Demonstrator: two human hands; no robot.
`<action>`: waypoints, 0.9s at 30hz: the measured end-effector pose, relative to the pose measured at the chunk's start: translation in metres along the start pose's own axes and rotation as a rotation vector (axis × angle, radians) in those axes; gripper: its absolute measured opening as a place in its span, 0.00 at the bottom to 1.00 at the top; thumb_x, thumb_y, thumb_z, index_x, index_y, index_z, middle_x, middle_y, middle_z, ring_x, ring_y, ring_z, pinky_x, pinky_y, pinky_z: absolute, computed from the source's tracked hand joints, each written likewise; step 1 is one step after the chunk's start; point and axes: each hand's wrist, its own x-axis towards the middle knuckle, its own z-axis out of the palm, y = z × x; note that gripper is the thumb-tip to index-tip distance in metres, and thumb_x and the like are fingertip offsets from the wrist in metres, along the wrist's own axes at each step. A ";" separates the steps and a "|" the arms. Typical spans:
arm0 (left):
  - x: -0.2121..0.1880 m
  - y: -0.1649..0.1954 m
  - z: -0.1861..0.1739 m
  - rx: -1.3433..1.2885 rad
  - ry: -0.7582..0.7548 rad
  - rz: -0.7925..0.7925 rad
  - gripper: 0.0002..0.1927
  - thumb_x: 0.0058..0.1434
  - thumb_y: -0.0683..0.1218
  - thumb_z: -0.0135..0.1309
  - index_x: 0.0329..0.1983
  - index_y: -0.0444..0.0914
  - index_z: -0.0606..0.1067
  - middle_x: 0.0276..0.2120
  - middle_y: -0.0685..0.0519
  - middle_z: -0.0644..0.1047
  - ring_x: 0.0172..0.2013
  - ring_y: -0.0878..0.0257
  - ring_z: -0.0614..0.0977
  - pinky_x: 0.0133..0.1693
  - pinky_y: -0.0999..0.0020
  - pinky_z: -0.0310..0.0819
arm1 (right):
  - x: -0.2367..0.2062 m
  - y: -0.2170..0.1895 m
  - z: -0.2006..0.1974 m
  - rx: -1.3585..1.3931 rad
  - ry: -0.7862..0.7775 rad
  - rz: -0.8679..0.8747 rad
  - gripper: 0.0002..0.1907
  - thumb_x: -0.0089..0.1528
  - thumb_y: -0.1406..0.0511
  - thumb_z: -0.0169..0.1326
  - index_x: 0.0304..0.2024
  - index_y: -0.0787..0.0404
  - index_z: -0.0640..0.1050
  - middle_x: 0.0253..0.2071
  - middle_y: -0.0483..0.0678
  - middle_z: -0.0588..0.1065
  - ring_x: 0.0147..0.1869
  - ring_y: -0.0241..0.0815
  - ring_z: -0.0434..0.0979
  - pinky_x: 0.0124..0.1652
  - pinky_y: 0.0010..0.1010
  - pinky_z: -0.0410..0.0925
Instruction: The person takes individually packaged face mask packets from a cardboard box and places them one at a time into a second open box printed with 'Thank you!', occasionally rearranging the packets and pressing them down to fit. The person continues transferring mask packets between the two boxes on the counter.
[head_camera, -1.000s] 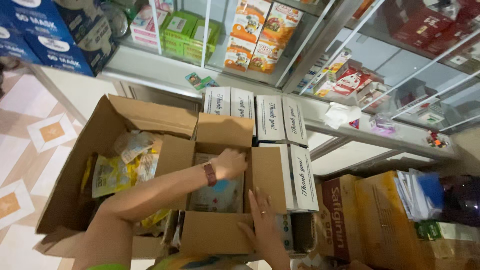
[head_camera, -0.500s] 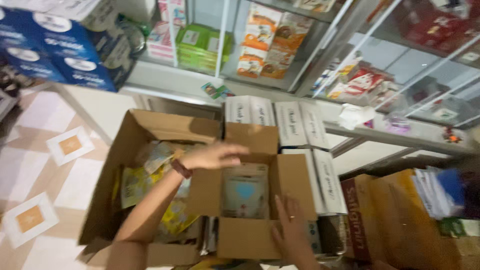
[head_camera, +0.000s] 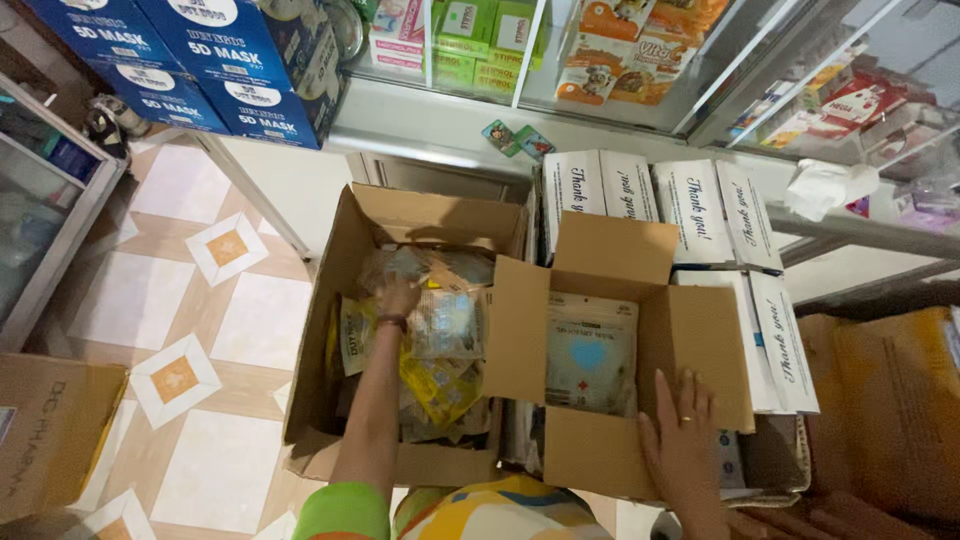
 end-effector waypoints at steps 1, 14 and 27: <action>-0.006 -0.001 0.005 0.117 -0.077 -0.021 0.22 0.65 0.53 0.52 0.61 0.46 0.75 0.70 0.43 0.55 0.70 0.44 0.54 0.62 0.36 0.54 | -0.001 -0.001 0.000 0.005 0.002 0.002 0.34 0.64 0.56 0.47 0.72 0.59 0.60 0.72 0.72 0.54 0.75 0.76 0.50 0.68 0.63 0.49; -0.010 -0.035 -0.018 0.330 0.588 0.305 0.18 0.63 0.47 0.55 0.56 0.40 0.77 0.40 0.46 0.83 0.40 0.51 0.85 0.57 0.41 0.73 | 0.002 -0.017 -0.038 0.017 -0.264 0.160 0.37 0.64 0.51 0.49 0.73 0.51 0.59 0.76 0.63 0.49 0.78 0.70 0.43 0.67 0.56 0.46; -0.190 0.098 -0.154 -1.053 0.651 0.628 0.10 0.74 0.34 0.57 0.55 0.35 0.79 0.47 0.51 0.81 0.40 0.67 0.80 0.42 0.73 0.75 | 0.027 -0.012 -0.096 0.339 -0.275 0.231 0.39 0.63 0.55 0.53 0.76 0.41 0.56 0.80 0.50 0.52 0.68 0.57 0.69 0.58 0.44 0.68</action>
